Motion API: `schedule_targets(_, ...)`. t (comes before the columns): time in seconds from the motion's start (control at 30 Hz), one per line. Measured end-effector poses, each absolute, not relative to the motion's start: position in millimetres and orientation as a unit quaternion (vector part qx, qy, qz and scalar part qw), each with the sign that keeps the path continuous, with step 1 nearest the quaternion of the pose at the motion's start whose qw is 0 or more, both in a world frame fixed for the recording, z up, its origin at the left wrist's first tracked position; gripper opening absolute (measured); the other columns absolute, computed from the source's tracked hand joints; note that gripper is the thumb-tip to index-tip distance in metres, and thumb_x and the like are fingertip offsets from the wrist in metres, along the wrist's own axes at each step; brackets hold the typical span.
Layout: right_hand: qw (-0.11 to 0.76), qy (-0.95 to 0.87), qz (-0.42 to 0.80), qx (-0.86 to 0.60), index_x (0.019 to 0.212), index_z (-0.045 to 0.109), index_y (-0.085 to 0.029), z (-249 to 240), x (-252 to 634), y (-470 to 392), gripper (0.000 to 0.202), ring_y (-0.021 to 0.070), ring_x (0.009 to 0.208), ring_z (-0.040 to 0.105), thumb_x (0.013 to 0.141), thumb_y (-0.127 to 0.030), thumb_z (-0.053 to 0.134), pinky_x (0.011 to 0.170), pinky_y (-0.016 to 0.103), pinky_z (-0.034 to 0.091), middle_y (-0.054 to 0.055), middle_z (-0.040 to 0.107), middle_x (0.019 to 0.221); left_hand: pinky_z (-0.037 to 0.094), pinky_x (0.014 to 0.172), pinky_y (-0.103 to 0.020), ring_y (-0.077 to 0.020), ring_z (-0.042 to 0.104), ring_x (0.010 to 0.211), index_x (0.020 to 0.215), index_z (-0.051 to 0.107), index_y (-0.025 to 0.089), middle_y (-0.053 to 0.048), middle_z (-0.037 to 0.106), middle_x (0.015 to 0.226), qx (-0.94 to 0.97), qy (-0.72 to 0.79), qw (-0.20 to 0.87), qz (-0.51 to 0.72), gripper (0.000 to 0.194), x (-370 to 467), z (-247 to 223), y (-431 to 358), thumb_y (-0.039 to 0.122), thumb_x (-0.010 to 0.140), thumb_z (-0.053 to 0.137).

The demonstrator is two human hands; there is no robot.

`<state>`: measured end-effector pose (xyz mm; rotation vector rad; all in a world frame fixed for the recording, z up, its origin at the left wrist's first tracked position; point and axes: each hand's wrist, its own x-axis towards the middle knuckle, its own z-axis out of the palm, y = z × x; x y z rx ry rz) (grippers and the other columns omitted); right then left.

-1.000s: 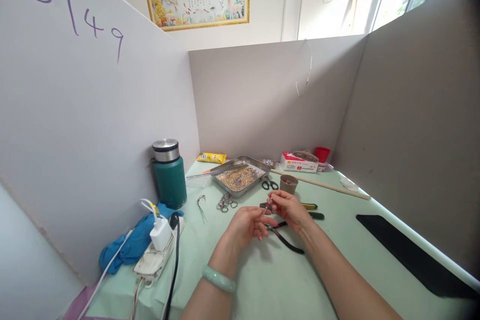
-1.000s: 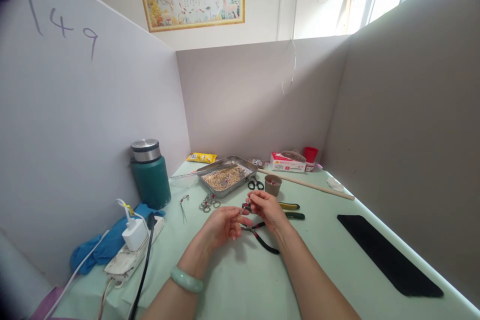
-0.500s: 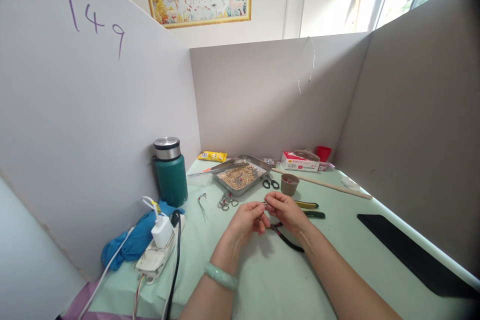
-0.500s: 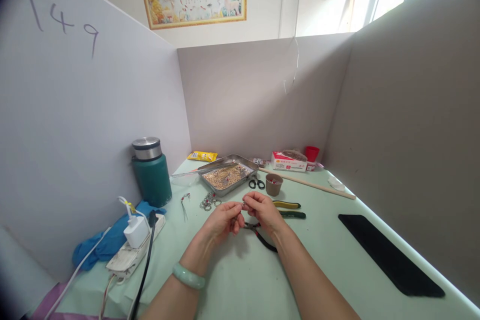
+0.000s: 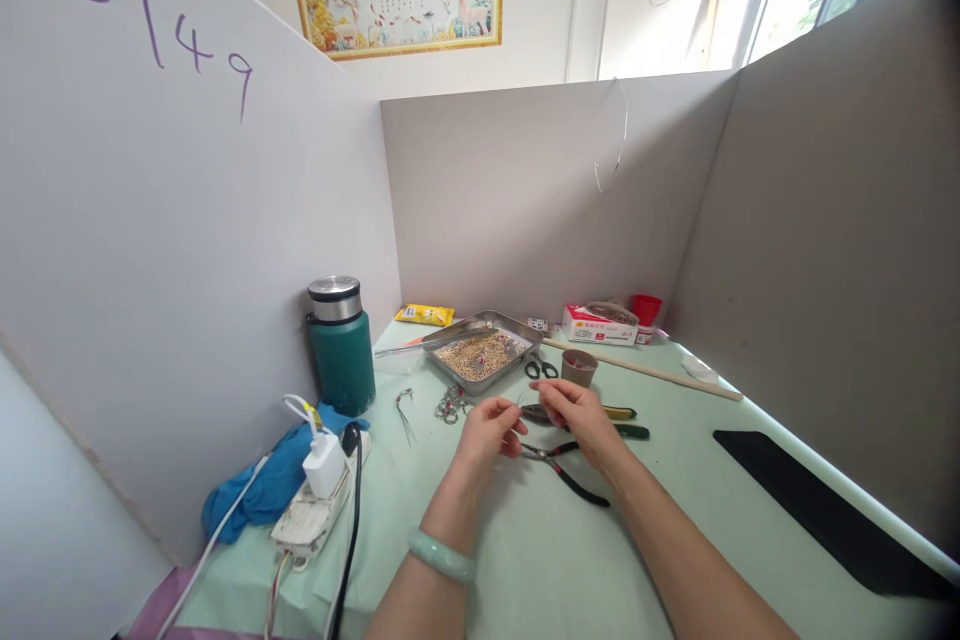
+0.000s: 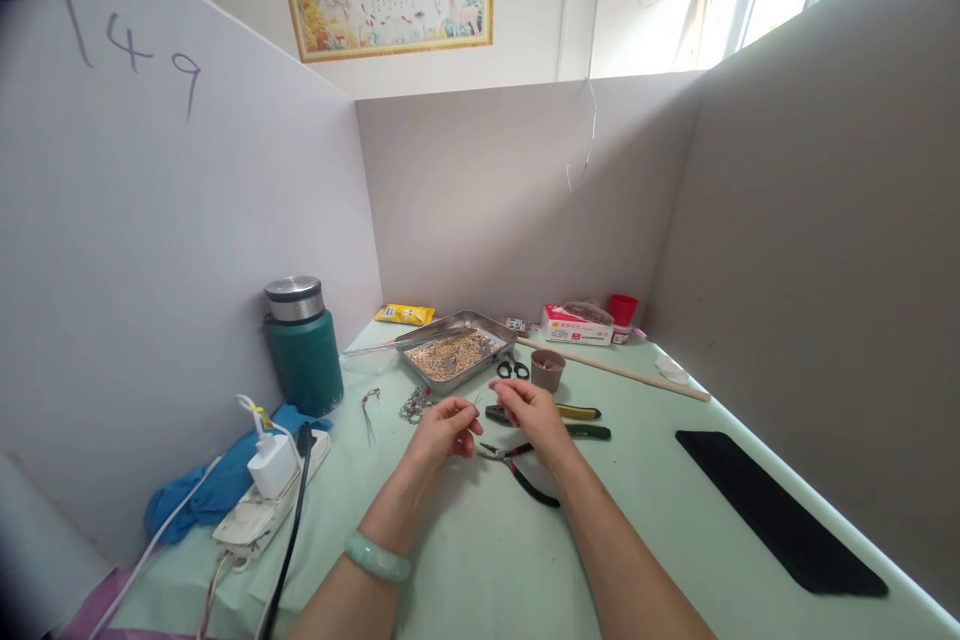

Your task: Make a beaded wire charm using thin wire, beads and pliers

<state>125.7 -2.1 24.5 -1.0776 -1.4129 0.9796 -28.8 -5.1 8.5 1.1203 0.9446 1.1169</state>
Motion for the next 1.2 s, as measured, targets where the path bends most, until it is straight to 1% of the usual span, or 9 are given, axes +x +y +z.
schedule_targets(0.13,0.373,-0.711,0.216,-0.556,0.073,0.065,-0.020,32.5,152.3,-14.4,0.030,0.0172,0.069,0.051,0.073,-0.048,0.052,0.062,0.027,0.035,0.002,0.060,0.074,0.040,0.043,-0.021,-0.0065,0.047,0.040,0.075,0.054,0.015,-0.001,0.059,0.061,0.422,0.438,0.607,0.512,0.025,-33.4,6.4,-1.1,0.036,0.064,0.063)
schedule_targets(0.23,0.261,-0.768,0.098,-0.577,0.080,0.066,-0.023,29.4,167.3,-29.0,0.029,0.0218,0.085,0.053,0.073,-0.046,0.051,0.069,0.029,0.037,0.004,0.062,0.086,0.039,0.042,-0.021,-0.0059,0.044,0.037,0.079,0.054,0.015,0.000,0.057,0.058,0.408,0.446,0.608,0.515,0.026,-33.8,2.4,2.1,0.035,0.064,0.063)
schedule_targets(0.43,0.153,-0.799,0.037,-0.581,0.089,0.063,-0.021,10.7,144.7,-52.0,0.024,0.0213,0.084,0.054,0.076,-0.036,0.050,0.067,0.027,0.037,0.007,0.058,0.091,0.039,0.043,-0.021,-0.0051,0.044,0.038,0.075,0.054,0.015,0.000,0.057,0.061,0.392,0.442,0.613,0.524,0.025,-31.6,1.3,1.6,0.034,0.063,0.064)
schedule_targets(0.63,0.153,-0.793,-0.006,-0.590,0.089,0.062,-0.023,20.0,142.6,-29.1,0.031,0.0210,0.090,0.053,0.086,-0.035,0.033,0.072,0.029,0.034,0.006,0.061,0.090,0.030,0.038,-0.018,-0.0040,0.041,0.038,0.075,0.054,0.014,0.000,0.057,0.060,0.396,0.427,0.617,0.529,0.026,-33.0,5.7,-1.5,0.034,0.063,0.064)
schedule_targets(0.73,0.125,-0.756,0.000,-0.642,0.107,0.057,-0.023,23.8,178.5,-5.3,0.033,0.0259,0.105,0.046,0.078,-0.037,0.045,0.079,0.032,0.033,0.008,0.057,0.109,0.030,0.038,-0.018,-0.0040,0.040,0.037,0.077,0.055,0.013,0.000,0.058,0.061,0.399,0.422,0.624,0.522,0.027,-33.1,7.5,-2.3,0.035,0.063,0.064)
schedule_targets(0.87,0.111,-0.756,0.022,-0.645,0.116,0.052,-0.023,12.6,211.3,5.5,0.048,0.0264,0.101,0.050,0.072,-0.042,0.052,0.080,0.033,0.035,0.009,0.058,0.108,0.029,0.038,-0.018,-0.0033,0.040,0.037,0.082,0.058,0.012,0.000,0.057,0.062,0.405,0.400,0.640,0.516,0.032,-31.9,8.5,-3.1,0.036,0.063,0.065)
schedule_targets(1.03,0.186,-0.751,0.008,-0.634,0.101,0.058,-0.021,6.2,204.7,-6.4,0.042,0.0254,0.090,0.053,0.072,-0.050,0.048,0.069,0.031,0.038,0.008,0.059,0.093,0.028,0.038,-0.018,-0.0031,0.040,0.038,0.085,0.057,0.012,0.000,0.058,0.063,0.405,0.385,0.648,0.517,0.032,-31.7,7.8,-3.7,0.035,0.063,0.064)
schedule_targets(1.1,0.243,-0.726,0.052,-0.641,0.096,0.059,-0.021,11.3,195.5,-9.3,0.040,0.0244,0.085,0.054,0.072,-0.052,0.048,0.067,0.031,0.039,0.007,0.060,0.089,0.027,0.038,-0.018,-0.0032,0.040,0.037,0.085,0.055,0.013,0.000,0.058,0.063,0.400,0.389,0.646,0.521,0.031,-32.3,7.8,-3.3,0.034,0.064,0.063)
schedule_targets(1.2,0.352,-0.651,0.295,-0.605,0.094,0.059,-0.019,22.5,178.3,-14.6,0.042,0.0190,0.067,0.055,0.076,-0.054,0.042,0.056,0.029,0.041,0.006,0.061,0.080,0.028,0.038,-0.018,-0.0031,0.039,0.037,0.084,0.054,0.013,0.001,0.058,0.062,0.395,0.388,0.640,0.532,0.031,-33.8,8.8,-2.2,0.035,0.064,0.063)
